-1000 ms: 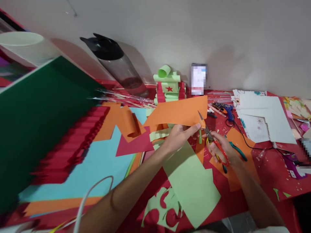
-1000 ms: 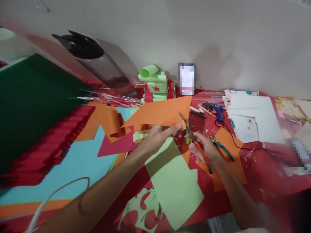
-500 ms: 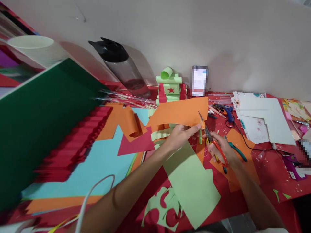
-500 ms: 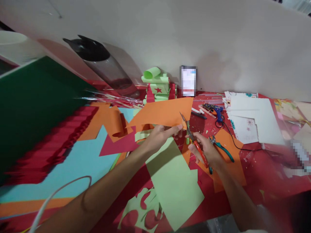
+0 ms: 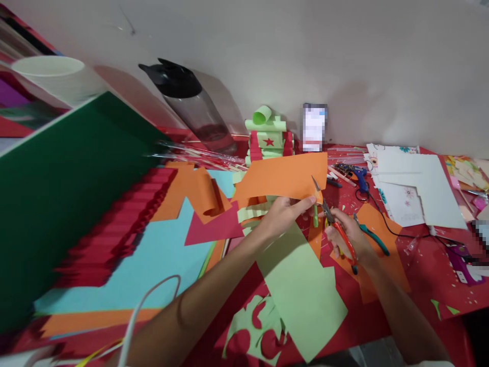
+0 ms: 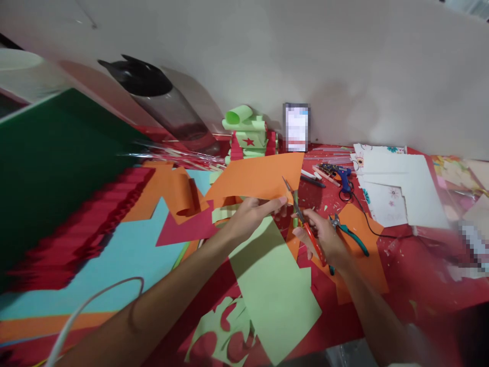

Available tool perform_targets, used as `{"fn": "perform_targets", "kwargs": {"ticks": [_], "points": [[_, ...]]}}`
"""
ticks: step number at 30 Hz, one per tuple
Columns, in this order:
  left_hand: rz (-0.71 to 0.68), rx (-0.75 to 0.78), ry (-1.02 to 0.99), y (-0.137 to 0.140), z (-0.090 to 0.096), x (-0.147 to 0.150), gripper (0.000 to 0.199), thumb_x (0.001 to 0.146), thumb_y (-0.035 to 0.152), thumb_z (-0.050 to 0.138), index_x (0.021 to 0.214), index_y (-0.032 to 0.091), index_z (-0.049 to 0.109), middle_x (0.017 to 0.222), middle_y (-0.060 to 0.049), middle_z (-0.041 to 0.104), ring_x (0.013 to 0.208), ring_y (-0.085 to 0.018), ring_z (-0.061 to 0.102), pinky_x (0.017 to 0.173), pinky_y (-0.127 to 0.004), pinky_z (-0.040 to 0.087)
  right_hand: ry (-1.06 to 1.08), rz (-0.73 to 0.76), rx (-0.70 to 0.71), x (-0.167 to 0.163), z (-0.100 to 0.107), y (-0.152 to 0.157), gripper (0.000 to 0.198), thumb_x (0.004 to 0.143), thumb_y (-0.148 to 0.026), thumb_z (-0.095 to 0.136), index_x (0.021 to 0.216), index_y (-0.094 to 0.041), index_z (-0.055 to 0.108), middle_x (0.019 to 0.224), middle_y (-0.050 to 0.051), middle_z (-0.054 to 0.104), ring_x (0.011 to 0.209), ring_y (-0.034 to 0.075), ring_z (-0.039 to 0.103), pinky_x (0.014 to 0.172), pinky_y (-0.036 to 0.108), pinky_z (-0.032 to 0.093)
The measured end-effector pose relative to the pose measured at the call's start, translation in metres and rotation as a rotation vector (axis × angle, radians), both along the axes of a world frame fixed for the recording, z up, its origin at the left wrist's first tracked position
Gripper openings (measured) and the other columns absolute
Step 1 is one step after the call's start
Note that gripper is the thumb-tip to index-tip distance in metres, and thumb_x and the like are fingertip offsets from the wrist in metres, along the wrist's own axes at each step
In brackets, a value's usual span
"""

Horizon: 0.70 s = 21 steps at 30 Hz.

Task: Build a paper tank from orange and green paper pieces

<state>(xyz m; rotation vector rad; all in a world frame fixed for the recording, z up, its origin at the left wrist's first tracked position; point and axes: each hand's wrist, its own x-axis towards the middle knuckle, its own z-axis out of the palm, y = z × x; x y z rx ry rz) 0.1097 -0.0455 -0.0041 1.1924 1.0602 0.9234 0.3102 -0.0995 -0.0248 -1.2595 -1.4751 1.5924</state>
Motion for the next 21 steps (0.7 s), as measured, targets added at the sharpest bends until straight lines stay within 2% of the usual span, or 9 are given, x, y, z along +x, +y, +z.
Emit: {"fn": "perform_targets", "kwargs": {"ticks": [11, 17, 21], "points": [[0.014, -0.024, 0.023, 0.001, -0.002, -0.001, 0.04, 0.073, 0.054, 0.074, 0.064, 0.019, 0.057, 0.063, 0.0, 0.057, 0.061, -0.014, 0.052, 0.059, -0.027, 0.042, -0.014, -0.036, 0.004, 0.001, -0.006, -0.001, 0.047, 0.091, -0.05, 0.072, 0.128, -0.024, 0.061, 0.08, -0.006, 0.057, 0.039, 0.002, 0.046, 0.035, 0.015, 0.042], [0.021, 0.048, -0.014, 0.0, 0.002, 0.001, 0.037, 0.079, 0.051, 0.072, 0.065, 0.02, 0.057, 0.064, 0.0, 0.057, 0.063, -0.015, 0.053, 0.061, -0.027, 0.044, -0.017, -0.043, -0.009, 0.002, -0.008, -0.001, 0.047, 0.09, -0.049, 0.073, 0.129, -0.024, 0.061, 0.078, -0.006, 0.057, 0.039, 0.003, 0.045, 0.034, 0.016, 0.044], [0.03, 0.044, -0.011, -0.001, 0.003, 0.001, 0.037, 0.081, 0.05, 0.07, 0.064, 0.021, 0.055, 0.063, -0.001, 0.058, 0.066, -0.016, 0.056, 0.064, -0.028, 0.046, -0.023, -0.042, -0.02, 0.001, -0.006, -0.001, 0.049, 0.09, -0.05, 0.073, 0.129, -0.024, 0.061, 0.077, -0.006, 0.056, 0.038, 0.003, 0.046, 0.034, 0.016, 0.043]]}}
